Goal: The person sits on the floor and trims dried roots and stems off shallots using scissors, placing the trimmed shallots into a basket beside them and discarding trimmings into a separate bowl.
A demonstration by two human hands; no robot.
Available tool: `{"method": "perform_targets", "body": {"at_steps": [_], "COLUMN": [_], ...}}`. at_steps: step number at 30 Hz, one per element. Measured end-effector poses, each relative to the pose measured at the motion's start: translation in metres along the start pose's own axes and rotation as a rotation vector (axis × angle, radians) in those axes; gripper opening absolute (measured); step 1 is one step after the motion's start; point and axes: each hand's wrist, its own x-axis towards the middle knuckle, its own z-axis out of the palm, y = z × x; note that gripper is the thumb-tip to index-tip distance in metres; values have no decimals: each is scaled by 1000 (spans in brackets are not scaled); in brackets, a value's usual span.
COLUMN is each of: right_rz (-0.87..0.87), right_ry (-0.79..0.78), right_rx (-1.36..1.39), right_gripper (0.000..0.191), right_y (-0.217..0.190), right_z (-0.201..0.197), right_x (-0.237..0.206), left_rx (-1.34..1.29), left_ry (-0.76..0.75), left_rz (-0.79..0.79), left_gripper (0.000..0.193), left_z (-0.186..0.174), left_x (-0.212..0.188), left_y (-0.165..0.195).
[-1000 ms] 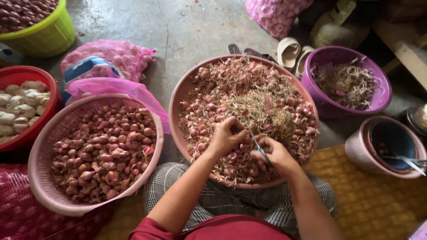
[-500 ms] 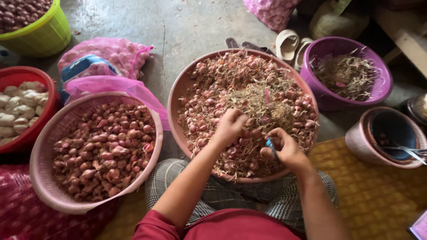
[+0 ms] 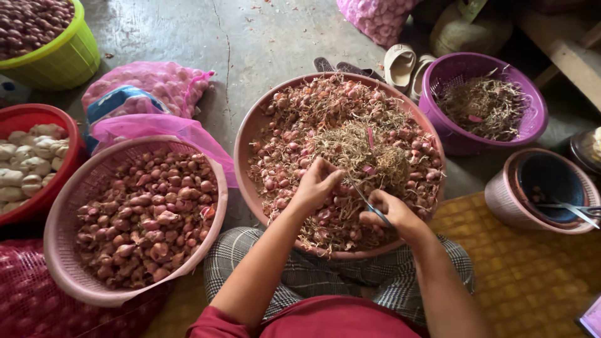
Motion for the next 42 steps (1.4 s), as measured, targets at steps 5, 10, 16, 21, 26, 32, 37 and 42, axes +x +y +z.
{"method": "perform_targets", "body": {"at_steps": [5,10,16,21,26,32,37,42], "right_rz": [-20,-45,-49,-148,-154,-102,65,-83], "right_ry": [36,59,44,70,51,-8,-60,-76], "right_rx": [129,233,245,197,200,-16,-24,-84], "right_gripper": [48,46,44,44,45,43,44,40], "right_y": [-3,0,8,6,1,1,3,0], "right_z": [10,14,8,-10,-32,-42,-41,-36], "right_x": [17,14,5,-10,-32,-47,-42,-34], "left_rx": [-11,-25,-262,-856,399,831,808,782], "left_ry": [-25,7,-19,-211,76,-17,-35,-27], "left_rz": [-58,-5,16,-26,200,232,241,381], "left_gripper": [19,16,14,18,17,22,27,31], "left_z": [6,4,7,0,28,37,32,32], "left_x": [-13,-10,-1,-3,-12,-9,-14,-15], "left_y": [3,-11,-36,-26,-6,8,9,4]}}
